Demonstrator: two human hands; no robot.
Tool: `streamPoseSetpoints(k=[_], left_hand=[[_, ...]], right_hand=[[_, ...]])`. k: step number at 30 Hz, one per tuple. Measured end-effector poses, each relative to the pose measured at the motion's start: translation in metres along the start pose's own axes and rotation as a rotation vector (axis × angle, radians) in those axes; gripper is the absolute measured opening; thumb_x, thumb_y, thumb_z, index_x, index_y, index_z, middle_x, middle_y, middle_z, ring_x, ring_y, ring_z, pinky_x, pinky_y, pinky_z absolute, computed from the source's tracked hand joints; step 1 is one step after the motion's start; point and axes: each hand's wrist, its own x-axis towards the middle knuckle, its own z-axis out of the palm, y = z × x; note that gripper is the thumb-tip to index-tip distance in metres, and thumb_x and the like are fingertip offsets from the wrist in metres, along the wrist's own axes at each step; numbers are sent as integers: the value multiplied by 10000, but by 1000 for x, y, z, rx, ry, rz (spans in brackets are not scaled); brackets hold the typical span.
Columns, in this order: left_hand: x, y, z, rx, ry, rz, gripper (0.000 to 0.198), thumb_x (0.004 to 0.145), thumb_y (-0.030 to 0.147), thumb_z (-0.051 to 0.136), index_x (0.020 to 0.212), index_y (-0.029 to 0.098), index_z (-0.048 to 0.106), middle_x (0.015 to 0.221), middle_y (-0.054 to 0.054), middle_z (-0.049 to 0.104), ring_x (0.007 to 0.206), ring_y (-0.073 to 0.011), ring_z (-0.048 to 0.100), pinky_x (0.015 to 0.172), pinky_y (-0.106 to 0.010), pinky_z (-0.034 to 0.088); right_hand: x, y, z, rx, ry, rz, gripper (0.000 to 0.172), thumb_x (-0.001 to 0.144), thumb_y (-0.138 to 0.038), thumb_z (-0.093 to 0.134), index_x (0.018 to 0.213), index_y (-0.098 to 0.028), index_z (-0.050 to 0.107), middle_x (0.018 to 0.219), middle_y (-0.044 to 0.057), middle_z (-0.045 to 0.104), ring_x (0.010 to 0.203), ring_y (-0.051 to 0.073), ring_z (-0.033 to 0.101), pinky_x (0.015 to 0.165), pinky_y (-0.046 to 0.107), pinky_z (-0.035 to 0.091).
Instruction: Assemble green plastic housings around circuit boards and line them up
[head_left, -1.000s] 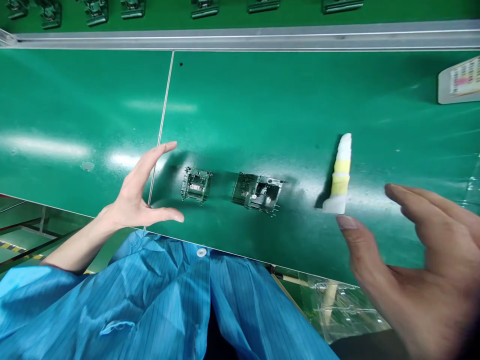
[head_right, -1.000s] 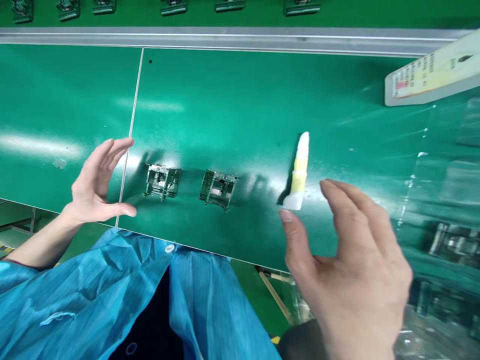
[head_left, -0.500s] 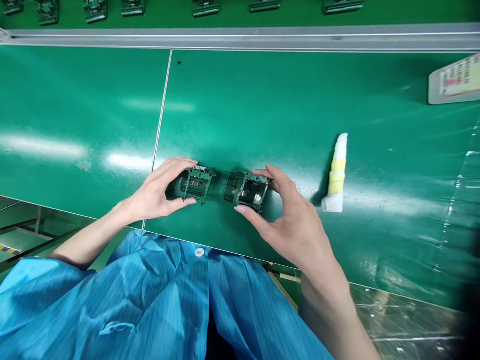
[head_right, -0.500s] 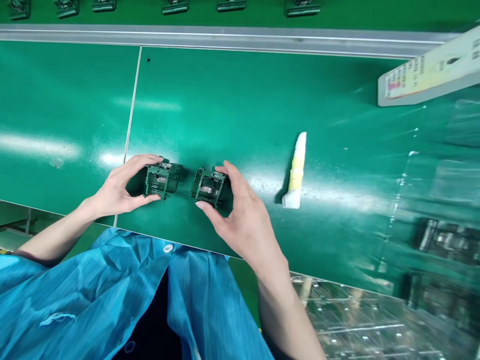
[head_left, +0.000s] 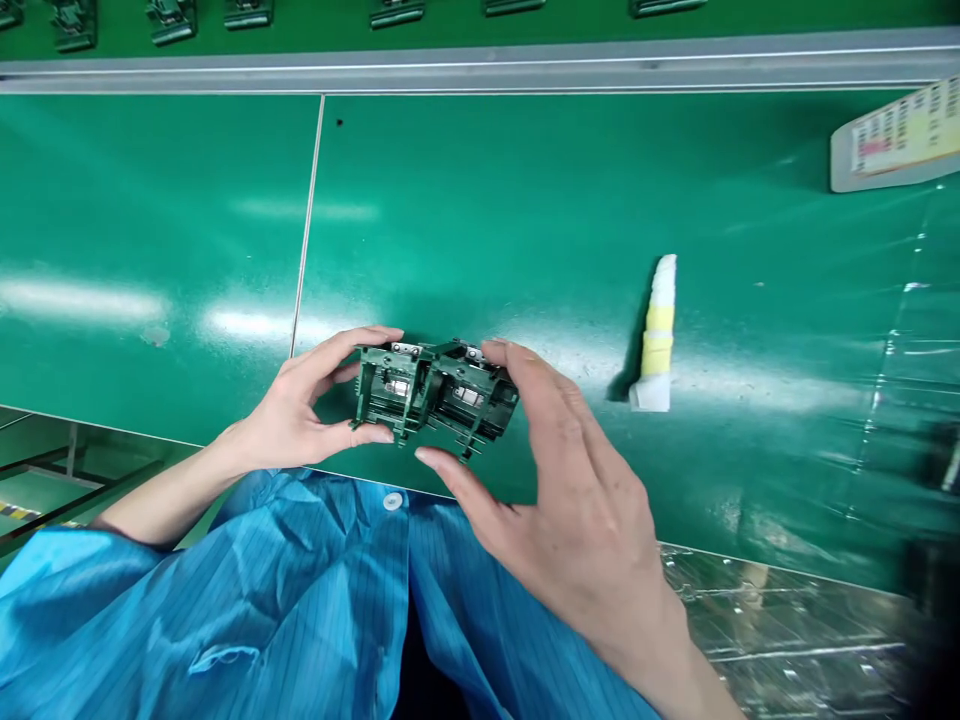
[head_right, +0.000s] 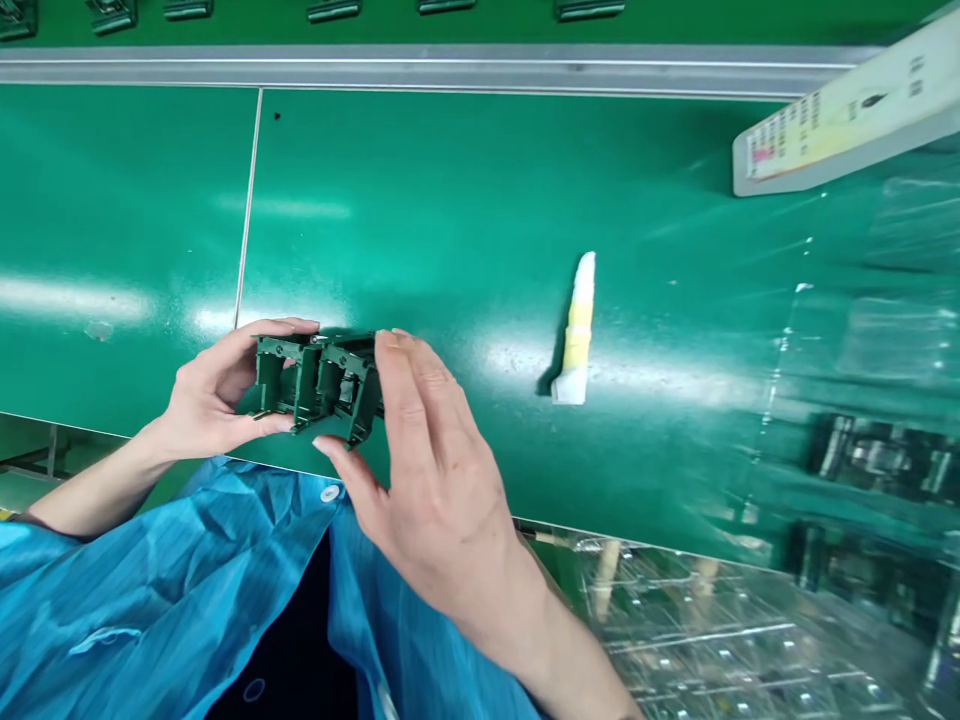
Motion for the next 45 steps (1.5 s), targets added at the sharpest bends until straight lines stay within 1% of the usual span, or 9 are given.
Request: streamPoseSetpoints(k=[4,15,21,24,28,31,33,37,45], left_hand=[[-1,-7,3,-105,4,14,649,760,366,825,1328,201,559,1294,-156,651,1189,-255,649,906,-351,615],[-1,-15,8,-175,-19,14,659,748,373,835,1317,187,562,1283,-163,657,1161,-246,665,903,-320,608],[-2,-15,10,-173,-12,7,650,763,376,821,1325,187,552,1284,-155,652,1166,-238,657,895,-306,605],[-1,-7,6,-47,0,11,612,801,387,781,1329,179,548,1259,-157,654,1158,-252,652,879,-326,604],[4,15,-1,248,38,171,641,773,369,806,1323,162,550,1156,-153,683,1075,-264,659,878,-374,580],[7,33,-2,448,30,279,658,793,405,783,1341,153,521,1088,-140,690,1000,-258,658,849,-400,567],[9,41,-2,537,1,306,632,827,394,751,1349,139,502,1080,-141,685,999,-250,647,857,-401,555],[10,47,-2,592,-35,312,620,848,390,733,1351,127,485,1083,-145,681,1001,-242,638,860,-388,543],[8,40,-3,543,-60,226,605,842,363,735,1343,124,497,1110,-151,676,1006,-242,646,852,-370,550]], right_hand=[[-3,-2,1,-60,-7,-22,756,922,-323,638,1544,-137,250,1369,210,592,1244,339,605,996,485,579],[-4,-6,-3,-148,11,-47,712,922,-318,644,1504,-67,320,1325,248,618,1218,348,625,980,455,590],[-5,-5,-3,-110,23,-14,711,914,-318,661,1506,-113,325,1339,224,612,1235,336,615,983,464,588],[-5,0,2,31,9,56,672,912,-310,661,1483,-132,354,1362,206,599,1271,318,590,1022,468,565],[-6,9,23,499,-4,185,596,910,-292,644,1441,-210,386,1414,143,562,1318,268,554,1084,451,513],[-10,13,44,869,73,192,559,912,-311,639,1415,-243,404,1429,123,552,1358,247,518,1121,438,475],[-12,13,54,1004,127,190,546,901,-316,664,1392,-259,433,1425,109,562,1371,239,506,1145,432,452],[-13,12,60,1073,137,211,547,885,-308,690,1376,-261,453,1422,109,569,1371,242,508,1156,446,444],[-15,17,57,1061,74,261,562,872,-276,691,1379,-264,450,1433,106,557,1367,241,512,1149,444,450]])
